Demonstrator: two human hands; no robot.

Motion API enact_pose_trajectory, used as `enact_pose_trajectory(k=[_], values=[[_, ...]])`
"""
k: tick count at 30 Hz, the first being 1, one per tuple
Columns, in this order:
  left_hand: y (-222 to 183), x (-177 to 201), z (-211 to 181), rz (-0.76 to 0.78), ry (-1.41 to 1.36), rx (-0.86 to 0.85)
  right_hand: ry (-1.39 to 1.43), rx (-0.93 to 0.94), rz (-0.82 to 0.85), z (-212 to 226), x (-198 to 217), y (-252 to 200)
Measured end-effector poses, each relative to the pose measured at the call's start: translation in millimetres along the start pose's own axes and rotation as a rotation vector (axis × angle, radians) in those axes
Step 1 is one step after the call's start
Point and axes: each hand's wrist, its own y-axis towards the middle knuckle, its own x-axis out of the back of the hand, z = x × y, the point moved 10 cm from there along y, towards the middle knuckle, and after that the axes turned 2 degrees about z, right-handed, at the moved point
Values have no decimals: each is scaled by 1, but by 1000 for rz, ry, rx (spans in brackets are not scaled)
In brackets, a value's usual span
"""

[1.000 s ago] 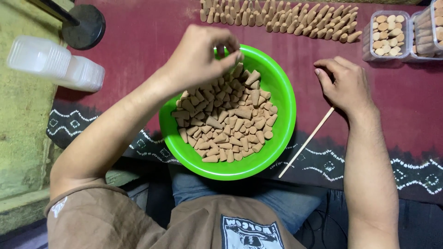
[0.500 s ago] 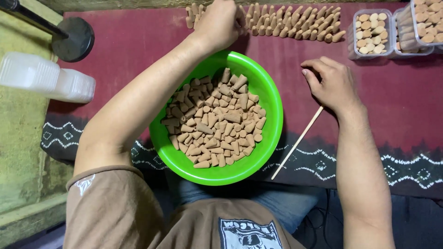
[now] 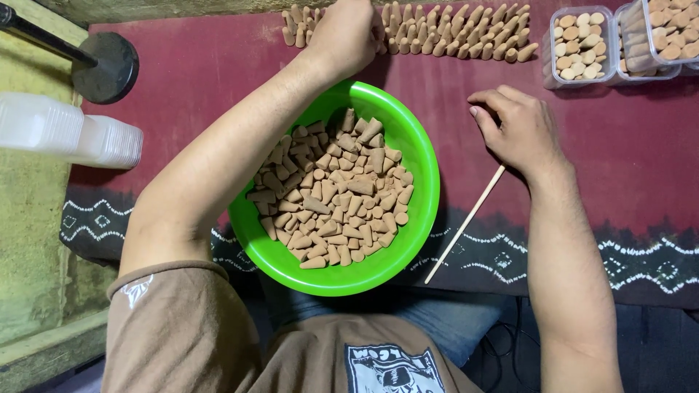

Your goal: The person is picking up small incense cones from a green bowl and arranging them into organized rows on a red table surface.

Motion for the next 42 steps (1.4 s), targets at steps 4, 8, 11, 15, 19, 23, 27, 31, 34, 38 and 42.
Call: enact_pose_trajectory(k=[4, 8, 11, 15, 19, 23, 27, 31, 34, 38, 42], values=[[-2, 4, -9, -7, 2, -33, 7, -9, 7, 0, 0, 0], [-3, 5, -14, 10, 26, -47, 12, -32, 25, 0, -1, 0], [-5, 4, -15, 58, 36, 11, 1, -13, 11, 0, -1, 0], [-6, 10, -25, 30, 29, -36, 39, -36, 28, 2, 2, 2], [-6, 6, -19, 54, 52, 16, 27, -42, 38, 2, 1, 2], [-4, 4, -19, 49, 90, -14, 28, -45, 46, 1, 0, 2], [0, -4, -10, 40, 189, 4, 35, -39, 43, 3, 1, 2], [-2, -1, -12, 24, 200, -13, 37, -33, 34, 2, 1, 1], [-15, 18, -16, 13, 188, 3, 9, -20, 19, -1, -1, 0], [-60, 78, -63, -122, 148, -174, -9, -13, 15, 0, 1, 0], [-123, 117, -110, -68, 5, -232, 3, 4, 16, -1, -1, -1]])
